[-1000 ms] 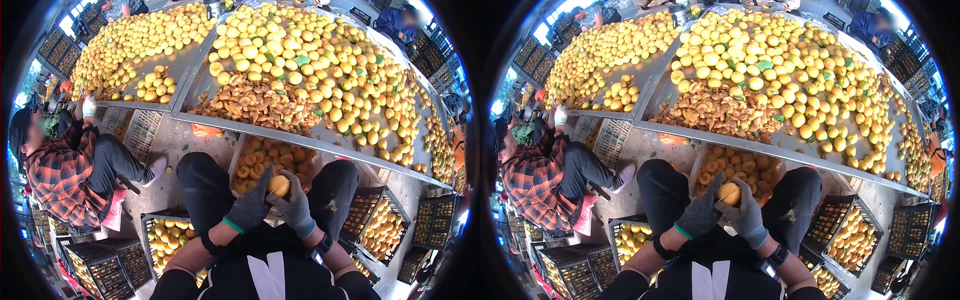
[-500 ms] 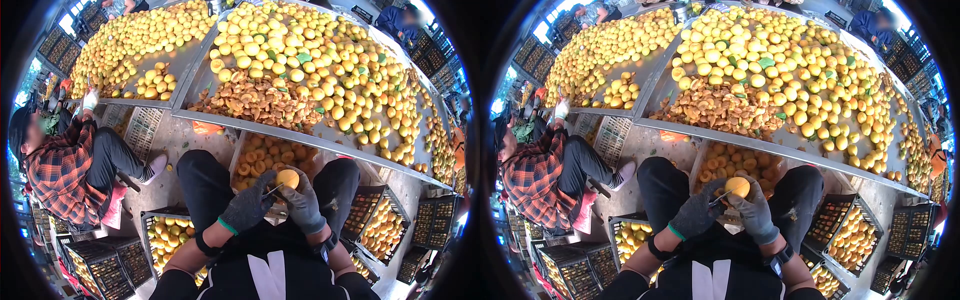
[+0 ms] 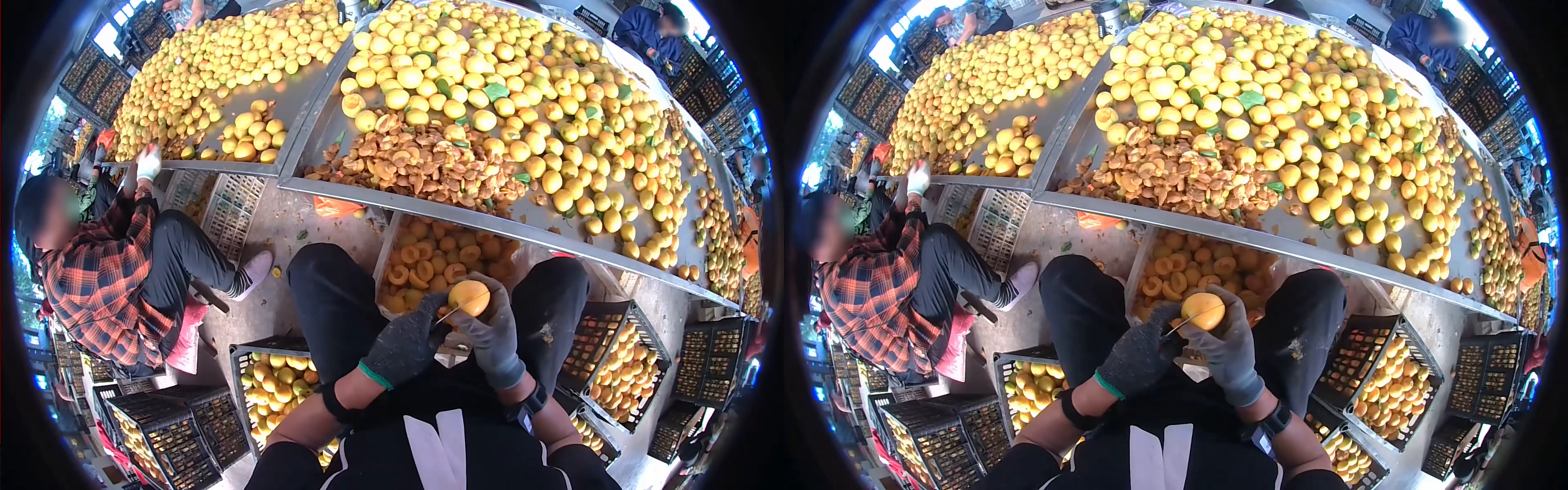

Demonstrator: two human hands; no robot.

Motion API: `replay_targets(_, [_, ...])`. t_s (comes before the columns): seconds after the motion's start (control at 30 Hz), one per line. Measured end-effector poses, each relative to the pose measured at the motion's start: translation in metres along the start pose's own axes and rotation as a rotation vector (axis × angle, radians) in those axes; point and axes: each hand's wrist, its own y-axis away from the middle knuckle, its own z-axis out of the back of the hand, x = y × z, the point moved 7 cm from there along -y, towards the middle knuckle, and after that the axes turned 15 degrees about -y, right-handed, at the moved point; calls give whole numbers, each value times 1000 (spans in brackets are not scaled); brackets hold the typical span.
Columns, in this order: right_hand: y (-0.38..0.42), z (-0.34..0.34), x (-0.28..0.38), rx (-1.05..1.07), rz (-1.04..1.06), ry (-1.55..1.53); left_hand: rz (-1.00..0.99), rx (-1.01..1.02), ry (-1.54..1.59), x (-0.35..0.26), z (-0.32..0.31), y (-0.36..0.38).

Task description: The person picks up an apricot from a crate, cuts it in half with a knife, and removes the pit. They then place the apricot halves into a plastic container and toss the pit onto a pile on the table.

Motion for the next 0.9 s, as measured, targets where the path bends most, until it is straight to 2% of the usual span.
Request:
replay_targets(0.07, [0,1,-1,1,-17,24,37,56,-148,6,-5,0])
replay_targets(0.13, [0,-1,-5,1,-77,62,32,45,-155,13,-11,-2])
replay_targets(0.23, [-1,-1,-5,-7,-51,183,12,0,-115,20,-16,-3])
replay_targets(0.4, [-8,-1,-5,45,-4,87,-26,-26,-38,16,-10,-6])
replay_targets(0.47, [-9,-1,-4,75,5,99,2,30,-239,17,-7,-4])
replay_targets(0.57, [-9,-2,0,90,-14,25,103,69,-247,15,2,1])
replay_targets(0.6, [-10,3,-4,22,-105,-152,102,72,-246,13,5,3])
replay_targets(0.63, [-10,8,-8,-44,-194,-328,104,-40,-123,12,16,4])
replay_targets(0.67, [-11,11,-8,-43,-192,-328,105,-153,-2,12,25,5])
replay_targets(0.73, [-7,3,-17,119,-303,-492,82,-107,33,14,25,-1])
replay_targets(0.8, [-6,-1,-27,124,-320,-424,56,-62,68,13,23,-8])
replay_targets(0.87, [-5,-3,-30,129,-332,-355,-41,-132,34,4,24,-15])
replay_targets(0.9, [0,-3,-32,139,-413,-361,-46,-129,36,2,26,-17])
